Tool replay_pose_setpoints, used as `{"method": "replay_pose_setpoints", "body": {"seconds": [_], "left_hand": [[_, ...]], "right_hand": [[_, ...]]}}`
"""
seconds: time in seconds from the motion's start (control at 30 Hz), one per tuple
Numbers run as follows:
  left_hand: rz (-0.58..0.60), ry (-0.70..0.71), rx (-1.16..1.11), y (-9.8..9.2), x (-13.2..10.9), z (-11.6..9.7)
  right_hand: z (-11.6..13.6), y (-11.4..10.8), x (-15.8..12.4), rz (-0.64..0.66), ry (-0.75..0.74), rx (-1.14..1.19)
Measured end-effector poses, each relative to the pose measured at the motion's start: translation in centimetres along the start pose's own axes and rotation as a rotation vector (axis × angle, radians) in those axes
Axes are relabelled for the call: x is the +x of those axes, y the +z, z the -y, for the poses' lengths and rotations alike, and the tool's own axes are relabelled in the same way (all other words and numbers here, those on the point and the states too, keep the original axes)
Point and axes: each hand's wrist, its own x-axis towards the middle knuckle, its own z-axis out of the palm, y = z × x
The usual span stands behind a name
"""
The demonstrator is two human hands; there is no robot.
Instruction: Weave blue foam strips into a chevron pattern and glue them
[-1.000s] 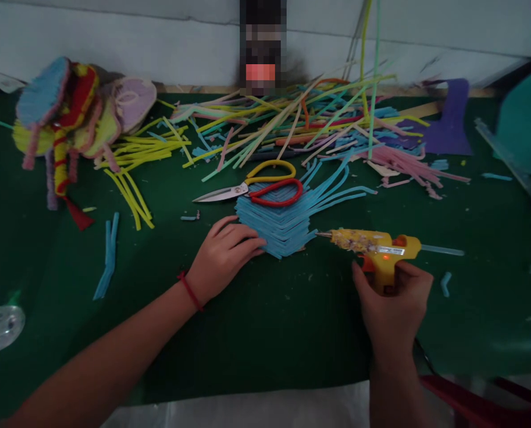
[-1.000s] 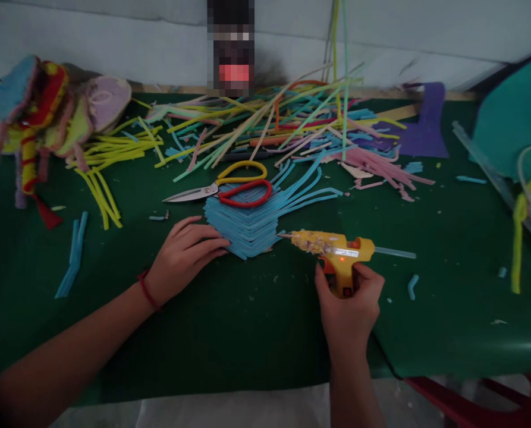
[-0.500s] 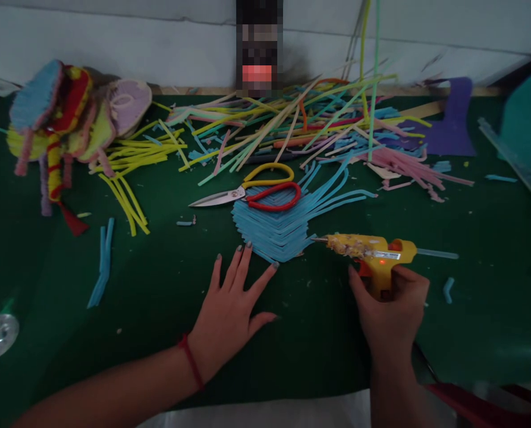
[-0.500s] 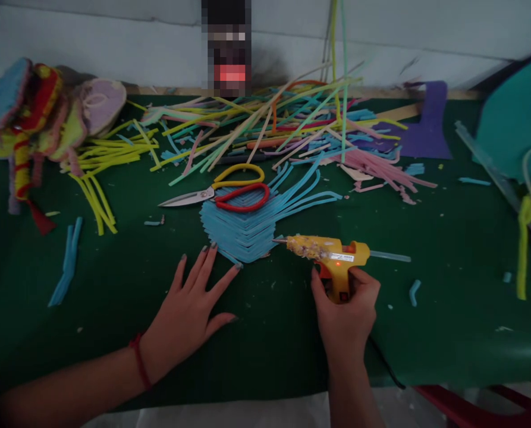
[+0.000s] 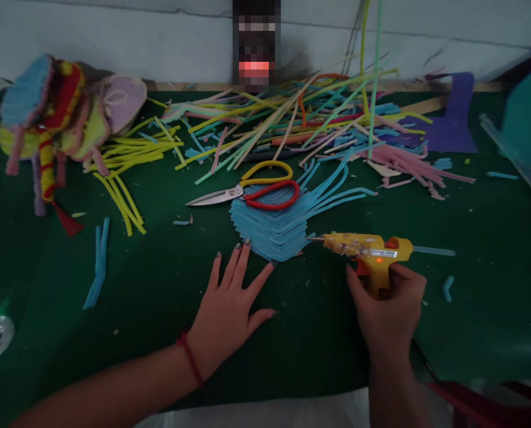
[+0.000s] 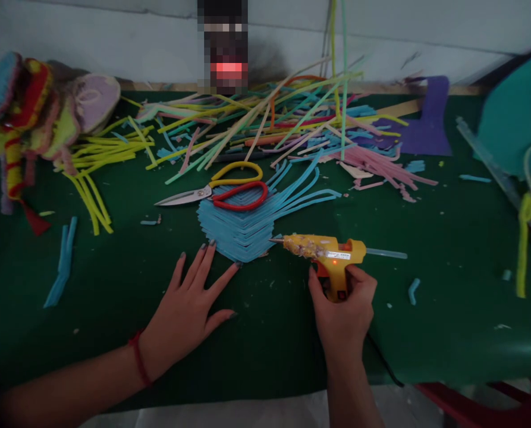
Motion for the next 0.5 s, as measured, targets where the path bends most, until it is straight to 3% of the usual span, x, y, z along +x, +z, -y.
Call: {"method": "replay_pose_setpoints", "body": {"seconds": [0.5], "left_hand": [[-0.025, -0.001, -0.014, 0.01, -0.22, 0.11]], "right_hand": [[-0.18, 0.1, 0.13, -0.008, -0.021, 0.022]]}}
